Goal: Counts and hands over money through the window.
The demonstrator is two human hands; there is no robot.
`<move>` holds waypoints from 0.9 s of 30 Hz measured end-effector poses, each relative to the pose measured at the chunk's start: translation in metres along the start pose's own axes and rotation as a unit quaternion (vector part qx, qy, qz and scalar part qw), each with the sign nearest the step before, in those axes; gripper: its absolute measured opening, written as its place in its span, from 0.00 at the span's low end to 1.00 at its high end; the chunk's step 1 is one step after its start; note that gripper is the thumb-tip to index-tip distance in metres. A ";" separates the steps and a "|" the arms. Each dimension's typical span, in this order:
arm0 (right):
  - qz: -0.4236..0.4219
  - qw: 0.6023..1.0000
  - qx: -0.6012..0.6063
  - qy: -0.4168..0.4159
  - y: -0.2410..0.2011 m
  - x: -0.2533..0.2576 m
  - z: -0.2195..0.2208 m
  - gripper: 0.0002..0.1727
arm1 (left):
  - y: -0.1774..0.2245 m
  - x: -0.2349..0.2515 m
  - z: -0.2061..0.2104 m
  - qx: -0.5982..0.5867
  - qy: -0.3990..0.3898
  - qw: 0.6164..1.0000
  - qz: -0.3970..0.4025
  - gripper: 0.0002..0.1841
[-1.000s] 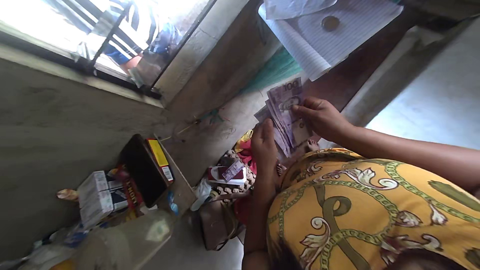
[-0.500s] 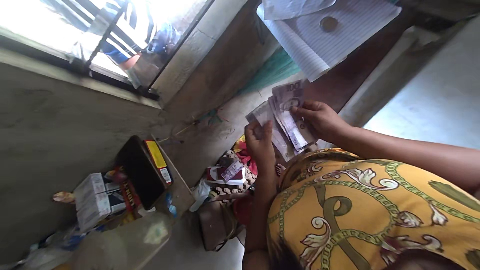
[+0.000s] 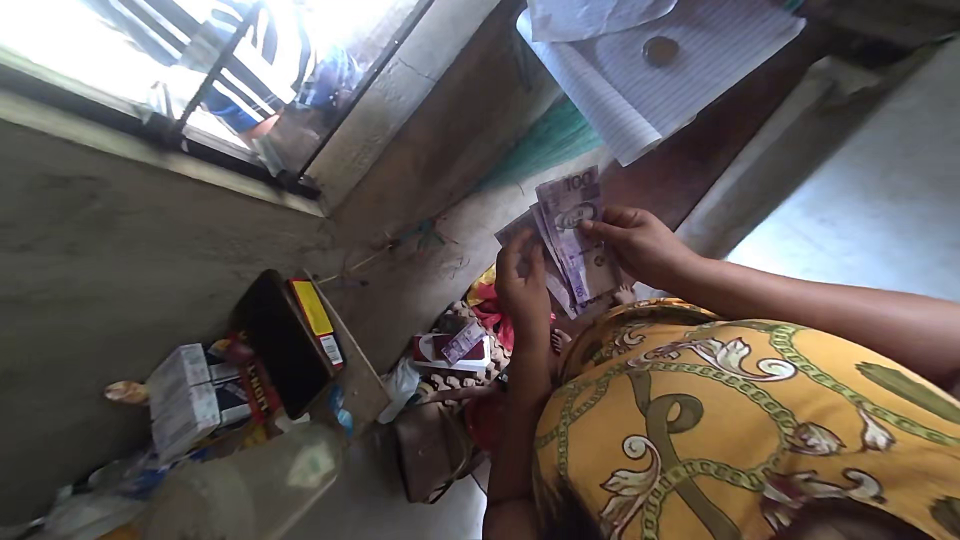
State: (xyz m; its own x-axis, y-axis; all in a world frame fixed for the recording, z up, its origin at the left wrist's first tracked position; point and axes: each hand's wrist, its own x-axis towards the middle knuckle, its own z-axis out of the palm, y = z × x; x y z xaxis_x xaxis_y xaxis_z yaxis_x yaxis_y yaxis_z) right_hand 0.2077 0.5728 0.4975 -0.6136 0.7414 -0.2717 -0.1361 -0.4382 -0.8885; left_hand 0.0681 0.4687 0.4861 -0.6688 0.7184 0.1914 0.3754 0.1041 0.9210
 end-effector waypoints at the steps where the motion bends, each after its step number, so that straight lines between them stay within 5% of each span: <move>1: -0.001 1.000 0.002 0.000 0.001 0.000 0.000 0.06 | 0.000 0.000 0.000 -0.001 -0.003 1.000 -0.013 0.11; 6: 0.002 1.000 -0.008 0.001 0.002 0.000 0.002 0.05 | 0.006 -0.002 -0.003 -0.019 -0.055 0.995 -0.082 0.15; 16: 0.038 0.999 -0.010 0.014 -0.003 -0.001 0.004 0.08 | 0.003 -0.003 0.005 -0.111 0.038 0.989 -0.086 0.07; 20: 0.032 0.998 0.003 0.044 -0.004 0.001 0.002 0.07 | -0.002 -0.002 0.003 -0.066 0.085 0.993 -0.042 0.27; 24: -0.003 1.000 -0.002 0.007 -0.003 0.000 -0.002 0.07 | -0.005 0.002 -0.001 -0.019 0.049 0.999 0.001 0.11; 27: 0.005 1.000 -0.025 0.016 -0.004 -0.002 0.003 0.06 | 0.000 0.002 -0.001 -0.017 0.027 0.999 -0.011 0.27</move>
State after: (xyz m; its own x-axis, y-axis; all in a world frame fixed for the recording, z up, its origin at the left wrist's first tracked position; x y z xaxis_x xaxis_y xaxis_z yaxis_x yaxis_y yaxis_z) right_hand 0.2074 0.5721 0.5028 -0.5898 0.7531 -0.2915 -0.0904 -0.4203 -0.9029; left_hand 0.0663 0.4693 0.4866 -0.7108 0.6776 0.1886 0.3396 0.0957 0.9357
